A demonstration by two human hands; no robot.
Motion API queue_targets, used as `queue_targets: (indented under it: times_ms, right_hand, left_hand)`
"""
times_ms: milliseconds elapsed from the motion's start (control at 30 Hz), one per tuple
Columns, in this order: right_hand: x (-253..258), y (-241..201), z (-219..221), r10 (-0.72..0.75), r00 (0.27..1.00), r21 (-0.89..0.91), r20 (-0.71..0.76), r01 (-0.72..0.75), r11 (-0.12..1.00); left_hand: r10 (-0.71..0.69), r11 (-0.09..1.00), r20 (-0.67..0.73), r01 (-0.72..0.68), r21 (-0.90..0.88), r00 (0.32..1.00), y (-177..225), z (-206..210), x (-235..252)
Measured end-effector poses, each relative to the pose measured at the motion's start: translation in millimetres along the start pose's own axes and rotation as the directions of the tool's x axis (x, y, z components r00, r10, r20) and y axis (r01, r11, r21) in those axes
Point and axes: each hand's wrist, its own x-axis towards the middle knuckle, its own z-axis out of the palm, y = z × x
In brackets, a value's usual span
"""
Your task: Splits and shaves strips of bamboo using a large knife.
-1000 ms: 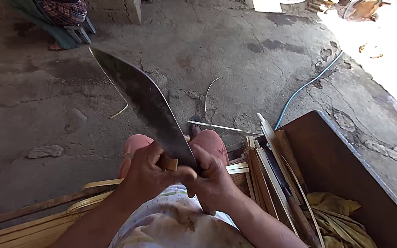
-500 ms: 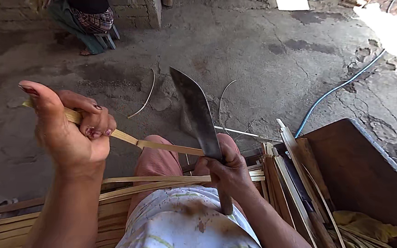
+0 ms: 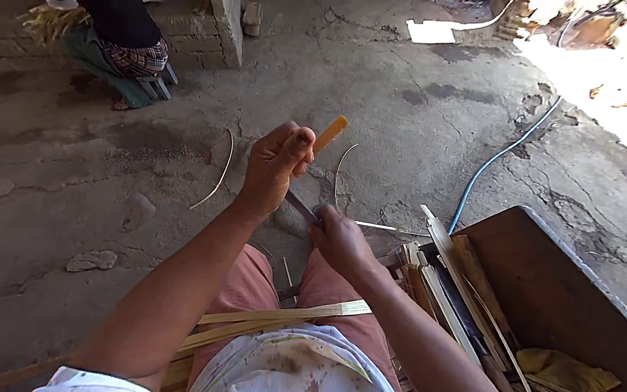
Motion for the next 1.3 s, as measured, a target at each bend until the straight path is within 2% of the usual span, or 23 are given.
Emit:
queue_targets:
  times_ms: [67, 133, 267, 367, 500, 667, 800, 900, 1000, 1100, 1167, 1233, 1300]
  right_hand:
    - [25, 7, 9, 0.033, 0.999, -0.135, 0.015, -0.031, 0.99]
    - [49, 17, 14, 0.091, 0.995, -0.191, 0.048, -0.08, 0.978]
    - [90, 31, 23, 0.206, 0.973, -0.255, 0.101, -0.174, 0.951]
    - [110, 42, 31, 0.24, 0.963, -0.309, 0.125, -0.192, 0.932]
    - [122, 60, 48, 0.262, 0.96, -0.288, 0.096, -0.225, 0.931]
    - [138, 28, 26, 0.239, 0.969, -0.194, 0.061, -0.223, 0.955]
    - [170, 37, 51, 0.23, 0.967, -0.161, 0.111, -0.211, 0.964]
    - [184, 44, 60, 0.18, 0.971, -0.024, 0.154, -0.179, 0.984]
    - [192, 48, 52, 0.192, 0.958, 0.144, 0.214, -0.225, 0.964]
    - [182, 25, 37, 0.222, 0.97, -0.014, 0.094, -0.222, 0.975]
    - [181, 24, 45, 0.201, 0.98, -0.108, 0.003, -0.2, 0.974]
    - [184, 37, 57, 0.227, 0.972, -0.158, 0.052, -0.217, 0.963]
    - [192, 41, 54, 0.2, 0.976, -0.122, 0.083, -0.189, 0.974]
  left_hand:
    - [-0.135, 0.99, 0.046, 0.137, -0.041, 0.99, -21, -1, 12]
    - [-0.266, 0.963, 0.09, 0.269, -0.023, 0.96, -39, -9, 22]
    - [-0.397, 0.918, -0.047, 0.398, 0.002, 0.917, -62, -15, 20]
    - [-0.391, 0.92, -0.115, 0.391, -0.023, 0.913, -92, -23, 22]
    - [-0.368, 0.926, -0.203, 0.337, -0.17, 0.908, -118, -25, 23]
    - [-0.298, 0.931, -0.291, 0.21, -0.298, 0.909, -132, -25, 32]
    - [-0.267, 0.94, -0.277, 0.186, -0.288, 0.923, -139, -21, 29]
    - [-0.258, 0.943, -0.312, 0.168, -0.288, 0.914, -138, -38, 34]
    - [-0.244, 0.923, -0.336, 0.112, -0.367, 0.91, -137, -47, 35]
    - [-0.236, 0.91, -0.365, 0.074, -0.408, 0.901, -140, -43, 34]
    - [-0.227, 0.912, -0.356, 0.069, -0.405, 0.906, -143, -38, 35]
    - [-0.227, 0.921, -0.319, 0.097, -0.376, 0.92, -147, -33, 29]
    - [-0.22, 0.926, -0.311, 0.097, -0.366, 0.925, -146, -35, 36]
